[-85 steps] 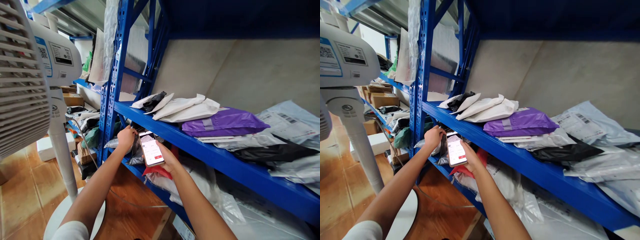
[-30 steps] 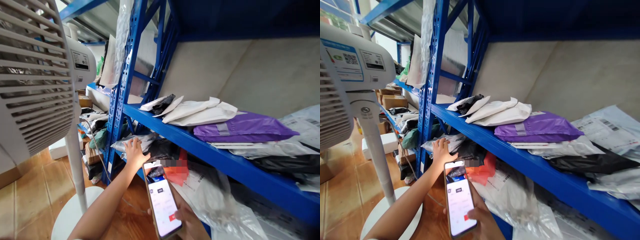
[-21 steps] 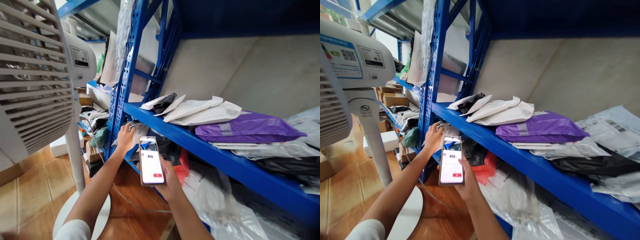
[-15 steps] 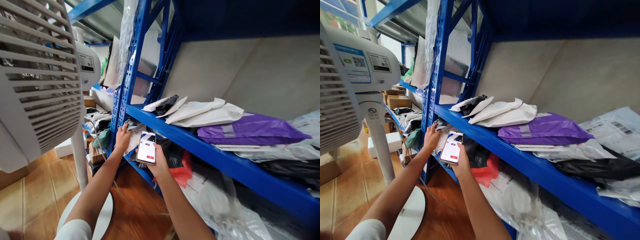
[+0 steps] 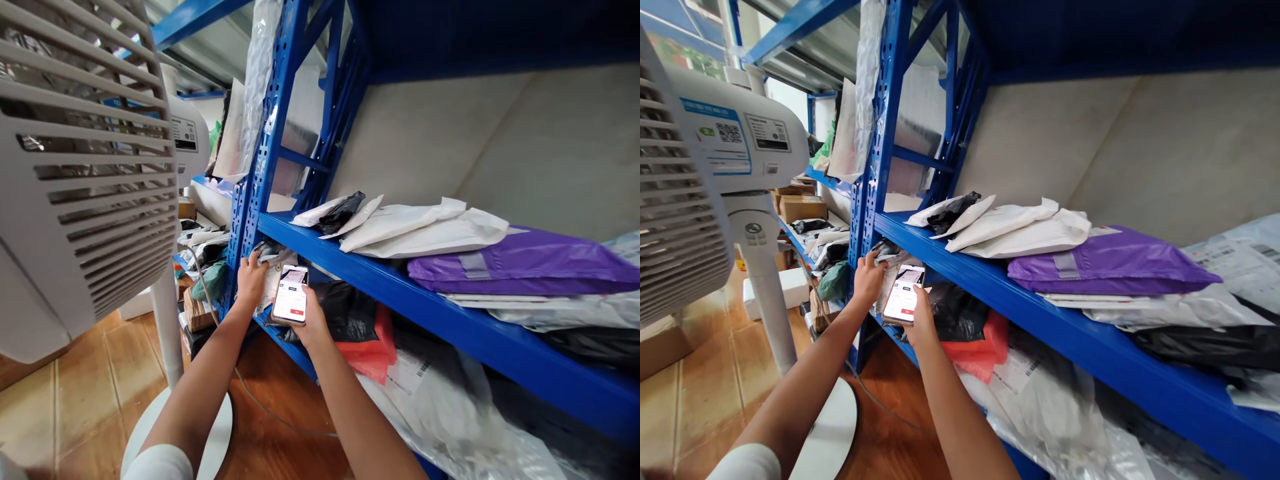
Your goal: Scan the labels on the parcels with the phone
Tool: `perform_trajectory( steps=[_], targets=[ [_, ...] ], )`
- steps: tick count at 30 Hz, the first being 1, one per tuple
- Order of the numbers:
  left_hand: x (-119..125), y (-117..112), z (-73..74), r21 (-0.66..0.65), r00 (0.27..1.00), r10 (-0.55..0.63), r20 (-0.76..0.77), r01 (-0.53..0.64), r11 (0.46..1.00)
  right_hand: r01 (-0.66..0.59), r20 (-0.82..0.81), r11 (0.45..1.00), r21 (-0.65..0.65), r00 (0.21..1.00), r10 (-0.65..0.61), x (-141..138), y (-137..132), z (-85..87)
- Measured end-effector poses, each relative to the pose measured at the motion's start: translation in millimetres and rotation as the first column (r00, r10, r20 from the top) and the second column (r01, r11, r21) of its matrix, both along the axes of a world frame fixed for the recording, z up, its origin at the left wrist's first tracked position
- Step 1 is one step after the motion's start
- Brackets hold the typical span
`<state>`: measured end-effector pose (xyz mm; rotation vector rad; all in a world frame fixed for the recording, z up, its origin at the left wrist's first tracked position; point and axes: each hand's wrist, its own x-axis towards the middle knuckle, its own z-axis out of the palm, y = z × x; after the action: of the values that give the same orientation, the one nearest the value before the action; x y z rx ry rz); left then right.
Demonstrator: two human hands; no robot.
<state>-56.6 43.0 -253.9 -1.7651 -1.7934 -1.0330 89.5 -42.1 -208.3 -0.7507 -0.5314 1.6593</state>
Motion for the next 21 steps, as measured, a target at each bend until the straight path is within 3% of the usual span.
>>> perform_trajectory(
  steps=[21],
  targets=[
    [0.6,-6.2,-5.6,0.054,1.000,0.003,-0.021,-0.002,0.999,0.038,0.071,0.999,0.007,0.997,-0.038,5.1,-3.9,-2.0]
  ],
)
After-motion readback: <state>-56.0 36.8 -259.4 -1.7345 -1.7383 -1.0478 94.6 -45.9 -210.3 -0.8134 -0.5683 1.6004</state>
